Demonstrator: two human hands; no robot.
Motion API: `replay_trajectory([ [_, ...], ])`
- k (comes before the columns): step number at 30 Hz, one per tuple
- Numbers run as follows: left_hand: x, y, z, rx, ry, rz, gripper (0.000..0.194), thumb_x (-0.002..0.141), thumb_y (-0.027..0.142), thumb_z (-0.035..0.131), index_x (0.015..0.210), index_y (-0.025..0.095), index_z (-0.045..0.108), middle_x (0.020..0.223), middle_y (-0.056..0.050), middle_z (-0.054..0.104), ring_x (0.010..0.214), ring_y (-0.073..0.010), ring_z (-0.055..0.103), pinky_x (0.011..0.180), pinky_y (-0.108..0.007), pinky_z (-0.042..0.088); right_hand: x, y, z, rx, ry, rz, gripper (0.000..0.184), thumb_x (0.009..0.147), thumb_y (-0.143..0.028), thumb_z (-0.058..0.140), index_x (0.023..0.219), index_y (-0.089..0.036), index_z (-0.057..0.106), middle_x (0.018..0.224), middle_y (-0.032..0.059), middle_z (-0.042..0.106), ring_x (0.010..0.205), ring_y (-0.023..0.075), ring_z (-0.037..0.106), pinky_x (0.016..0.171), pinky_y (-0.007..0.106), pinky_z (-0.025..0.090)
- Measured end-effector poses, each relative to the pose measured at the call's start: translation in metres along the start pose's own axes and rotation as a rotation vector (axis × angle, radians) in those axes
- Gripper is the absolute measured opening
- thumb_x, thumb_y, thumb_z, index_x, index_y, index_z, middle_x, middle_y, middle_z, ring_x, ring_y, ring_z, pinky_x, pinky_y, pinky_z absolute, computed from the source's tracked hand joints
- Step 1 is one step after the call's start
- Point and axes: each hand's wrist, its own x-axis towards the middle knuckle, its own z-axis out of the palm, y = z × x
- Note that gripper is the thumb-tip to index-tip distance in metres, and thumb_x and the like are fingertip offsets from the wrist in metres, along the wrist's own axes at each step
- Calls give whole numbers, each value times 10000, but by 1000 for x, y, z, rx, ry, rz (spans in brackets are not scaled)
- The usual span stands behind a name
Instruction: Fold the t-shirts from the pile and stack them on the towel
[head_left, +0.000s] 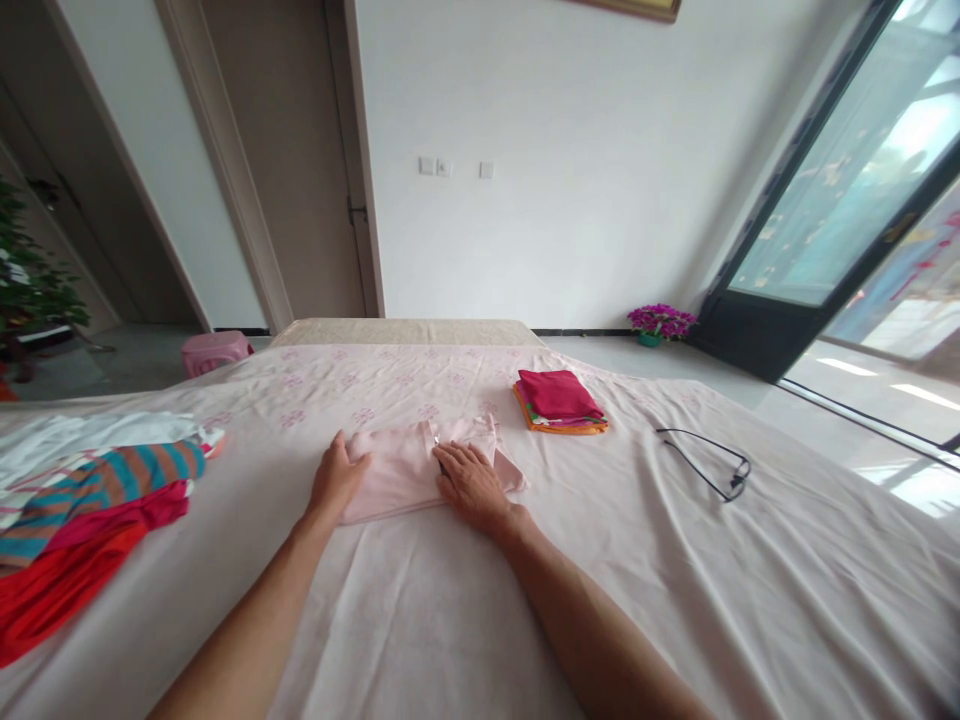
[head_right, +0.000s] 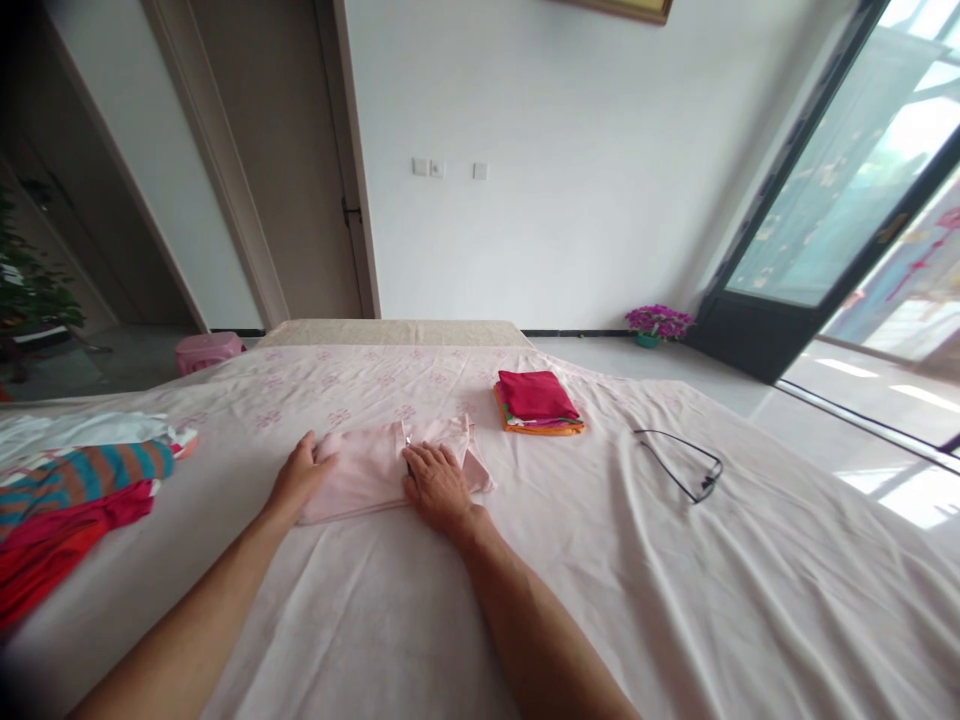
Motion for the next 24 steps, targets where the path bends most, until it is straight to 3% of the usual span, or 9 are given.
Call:
replay_trajectory([
  [4, -6, 1, -17, -268, -191, -138, 545, 704, 396, 702, 1172, 130, 611, 1085, -135, 736, 1064, -297, 680, 854, -356, 530, -1, 1, 0, 25, 3, -3, 442, 969, -271, 472, 1408, -218, 481, 1423, 93, 548, 1367, 211, 423, 1181, 441, 231],
  [8, -19, 8, -25, -481, -341, -188, 407, 660, 346, 736, 989, 116, 669, 858, -86, 762, 794, -227, 719, 675, -281, 534, -2, 1, -3, 46, 30, 16, 456, 969, -274, 478, 1420, -213, 469, 1451, 101, 520, 1368, 216, 425, 1173, 443, 261],
  [15, -24, 6, -38, -677, -317, -285, 430, 602, 282, 746, 1000, 147, 657, 729, -27, 736, 669, -196, 694, 588, -263, 504, 6, -8, -11, 15, 21, 48, 522, 1004, -327, 406, 1499, -167, 367, 1530, 137, 424, 1392, 235, 404, 1166, 442, 296],
  [19, -20, 6, -67, -689, -289, -251, 468, 587, 294, 759, 1020, 146, 659, 708, -17, 732, 639, -187, 687, 572, -249, 495, 23, -33, 0, -5, -62, -29, 546, 1006, -366, 405, 1509, -163, 344, 1554, 141, 385, 1423, 266, 359, 1166, 481, 292],
  [24, -19, 20, -105, -670, -264, -208, 571, 561, 284, 788, 1100, 150, 655, 757, -30, 748, 669, -206, 703, 585, -262, 513, 42, -66, 25, 3, -126, -119, 484, 980, -386, 478, 1422, -190, 456, 1502, 114, 464, 1391, 265, 407, 1170, 494, 282],
])
